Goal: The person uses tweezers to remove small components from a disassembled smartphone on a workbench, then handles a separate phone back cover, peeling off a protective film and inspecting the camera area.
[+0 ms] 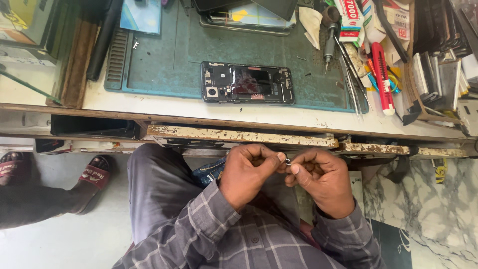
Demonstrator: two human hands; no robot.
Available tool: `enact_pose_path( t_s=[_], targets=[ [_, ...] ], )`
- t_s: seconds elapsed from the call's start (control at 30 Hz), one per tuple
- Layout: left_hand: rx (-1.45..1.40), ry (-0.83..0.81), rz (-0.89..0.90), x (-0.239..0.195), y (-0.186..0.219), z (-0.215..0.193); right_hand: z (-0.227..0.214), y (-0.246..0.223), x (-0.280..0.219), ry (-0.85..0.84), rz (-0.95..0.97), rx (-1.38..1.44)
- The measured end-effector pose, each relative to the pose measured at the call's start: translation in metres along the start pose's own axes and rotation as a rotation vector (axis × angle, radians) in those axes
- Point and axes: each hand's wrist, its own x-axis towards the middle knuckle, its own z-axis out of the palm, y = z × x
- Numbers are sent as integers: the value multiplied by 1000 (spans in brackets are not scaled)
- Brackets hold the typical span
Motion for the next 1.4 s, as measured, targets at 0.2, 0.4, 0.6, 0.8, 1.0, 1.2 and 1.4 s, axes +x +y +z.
enact_pose_path(
  t_s=[0.2, 0.4, 0.6, 0.8, 1.0, 1.2, 1.4],
  targets=[
    [53, 24, 18, -3, 4, 2, 5, -4, 0, 36, -72, -7],
    [158, 34, -4, -11, 18, 13, 18, -13, -3, 64, -249, -32],
    [161, 54, 118, -17, 27, 18, 30, -19, -2, 177, -278, -122],
    [117, 59, 168, -15, 37, 23, 24, -39, 8, 193, -334, -195],
    [541, -2, 440, -39, 87, 29, -8, -77, 91, 335, -448, -418],
    [693, -492, 929, -78, 134, 35, -18, -91, 153, 315, -544, -747],
    [721, -607, 932, -113, 110, 18, -32, -78, 155, 319, -632, -782]
  ],
)
